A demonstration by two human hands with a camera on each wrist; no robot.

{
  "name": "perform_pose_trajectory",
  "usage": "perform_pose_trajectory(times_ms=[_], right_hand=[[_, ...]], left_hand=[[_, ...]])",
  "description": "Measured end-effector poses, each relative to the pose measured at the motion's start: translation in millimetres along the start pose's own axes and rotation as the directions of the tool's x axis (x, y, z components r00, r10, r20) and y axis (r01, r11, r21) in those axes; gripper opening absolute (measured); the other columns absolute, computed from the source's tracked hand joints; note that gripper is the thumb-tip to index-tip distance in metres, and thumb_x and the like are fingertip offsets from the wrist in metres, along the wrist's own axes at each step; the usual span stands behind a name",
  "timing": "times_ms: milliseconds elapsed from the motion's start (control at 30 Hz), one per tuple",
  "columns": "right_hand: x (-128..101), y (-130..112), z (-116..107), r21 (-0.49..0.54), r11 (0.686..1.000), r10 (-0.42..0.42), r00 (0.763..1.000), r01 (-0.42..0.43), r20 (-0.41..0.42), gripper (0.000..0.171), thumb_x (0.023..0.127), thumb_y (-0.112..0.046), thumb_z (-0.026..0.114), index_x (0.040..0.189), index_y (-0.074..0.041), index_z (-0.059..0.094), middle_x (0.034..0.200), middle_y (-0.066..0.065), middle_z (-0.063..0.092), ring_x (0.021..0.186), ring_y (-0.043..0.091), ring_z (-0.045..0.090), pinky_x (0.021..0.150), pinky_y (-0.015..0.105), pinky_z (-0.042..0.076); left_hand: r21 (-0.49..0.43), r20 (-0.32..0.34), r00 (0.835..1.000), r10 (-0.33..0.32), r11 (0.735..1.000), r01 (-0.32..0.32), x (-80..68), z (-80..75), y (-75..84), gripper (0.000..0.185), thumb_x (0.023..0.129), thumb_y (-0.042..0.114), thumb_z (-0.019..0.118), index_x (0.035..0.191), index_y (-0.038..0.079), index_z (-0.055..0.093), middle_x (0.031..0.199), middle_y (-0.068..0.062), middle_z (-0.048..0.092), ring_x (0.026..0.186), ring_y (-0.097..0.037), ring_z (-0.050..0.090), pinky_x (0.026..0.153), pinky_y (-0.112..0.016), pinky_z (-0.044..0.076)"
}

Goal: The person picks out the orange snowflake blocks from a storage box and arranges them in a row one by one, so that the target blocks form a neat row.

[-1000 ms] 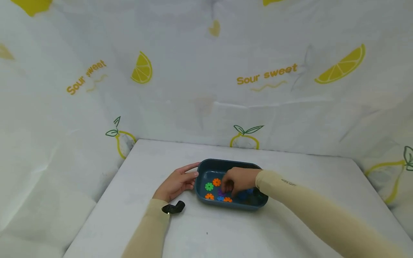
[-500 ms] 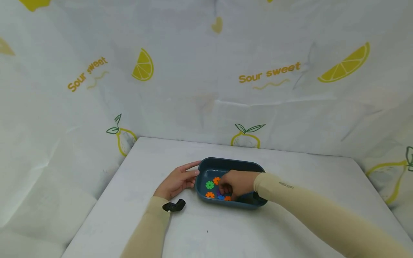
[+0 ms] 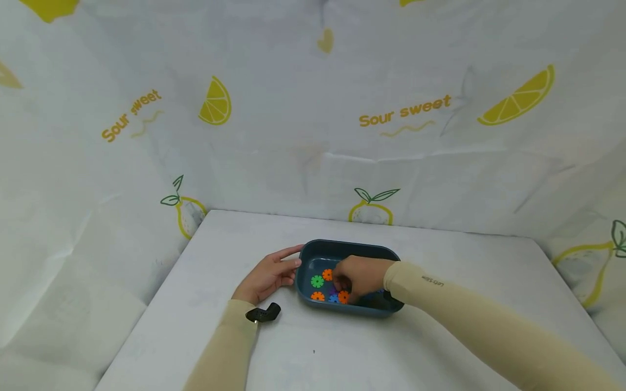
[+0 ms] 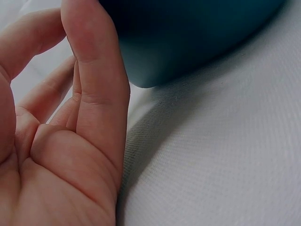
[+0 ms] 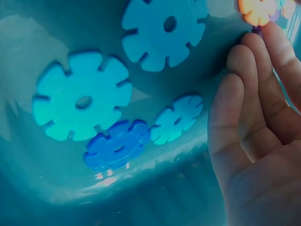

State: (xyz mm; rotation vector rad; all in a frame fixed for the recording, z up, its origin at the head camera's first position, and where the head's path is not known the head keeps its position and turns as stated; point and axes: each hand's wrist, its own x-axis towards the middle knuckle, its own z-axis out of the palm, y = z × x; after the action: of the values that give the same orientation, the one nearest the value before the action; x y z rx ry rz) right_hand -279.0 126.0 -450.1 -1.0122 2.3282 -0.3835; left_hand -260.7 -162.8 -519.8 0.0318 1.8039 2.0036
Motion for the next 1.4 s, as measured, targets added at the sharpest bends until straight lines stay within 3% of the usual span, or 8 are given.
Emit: perform_pose_trajectory(times_ms=[233,400,567,833,1133,1400], right_hand=[[1,-2,-1,0.008,1.000,0.007,1.000,-0.007,0.000,0.024,0.085,-0.021,0.095,0.093,-0.024,0.073,0.090,-0.010,0.069,0.081,0.008,0.060,0.077,0.025,0.055],[-5,2,-7,0.015,1.000,0.010,0.999,-0.009,-0.049,0.022,0.087,-0.022,0.092,0.097,-0.026,0.073,0.091,-0.011,0.070,0.083,0.009,0.062,0.079,0.026,0.056],[-24,11,-20,0.070,0.998,0.013,0.990,-0.003,-0.138,0.023,0.089,-0.018,0.087,0.106,-0.026,0.074,0.098,-0.013,0.070,0.091,0.010,0.064,0.085,0.029,0.058],[-64,34,-26,0.214,0.976,0.037,0.960,0.024,-0.278,0.027,0.094,-0.018,0.083,0.120,-0.018,0.079,0.112,-0.009,0.073,0.098,0.011,0.068,0.088,0.026,0.059],[-108,55,-18,0.363,0.929,0.109,0.882,0.074,-0.458,0.027,0.095,-0.016,0.081,0.122,-0.020,0.078,0.117,-0.003,0.076,0.099,0.016,0.071,0.088,0.027,0.061],[-157,79,0,0.390,0.920,0.238,0.760,0.022,-0.605,0.029,0.095,-0.019,0.084,0.123,-0.022,0.078,0.118,-0.002,0.076,0.101,0.016,0.069,0.090,0.023,0.060]], left_hand=[[-0.019,0.021,1.000,0.004,1.000,-0.004,-2.8,1.6,1.5,0.057,0.102,0.031,0.078,0.155,0.026,0.059,0.093,-0.002,0.065,0.076,-0.014,0.060,0.072,-0.025,0.056],[-0.018,0.021,1.000,0.007,1.000,-0.007,-3.4,1.6,1.5,0.058,0.101,0.032,0.079,0.156,0.027,0.059,0.094,-0.001,0.065,0.076,-0.014,0.061,0.073,-0.025,0.057],[-0.006,0.027,1.000,0.011,1.000,-0.011,-1.6,4.0,4.5,0.058,0.102,0.031,0.077,0.156,0.026,0.058,0.095,-0.002,0.066,0.078,-0.015,0.061,0.073,-0.025,0.057],[-0.016,0.018,1.000,0.007,1.000,-0.007,-4.0,2.7,-1.3,0.061,0.102,0.032,0.077,0.158,0.027,0.056,0.095,-0.001,0.068,0.076,-0.013,0.061,0.073,-0.024,0.058],[-0.047,0.002,1.000,0.005,0.999,-0.005,-7.0,2.2,-11.1,0.062,0.102,0.028,0.077,0.159,0.023,0.055,0.094,0.000,0.067,0.075,-0.012,0.061,0.072,-0.023,0.058],[-0.051,0.019,1.000,0.014,0.999,-0.013,-7.1,4.9,-7.5,0.063,0.103,0.029,0.077,0.161,0.023,0.053,0.091,0.001,0.066,0.074,-0.010,0.061,0.072,-0.022,0.058]])
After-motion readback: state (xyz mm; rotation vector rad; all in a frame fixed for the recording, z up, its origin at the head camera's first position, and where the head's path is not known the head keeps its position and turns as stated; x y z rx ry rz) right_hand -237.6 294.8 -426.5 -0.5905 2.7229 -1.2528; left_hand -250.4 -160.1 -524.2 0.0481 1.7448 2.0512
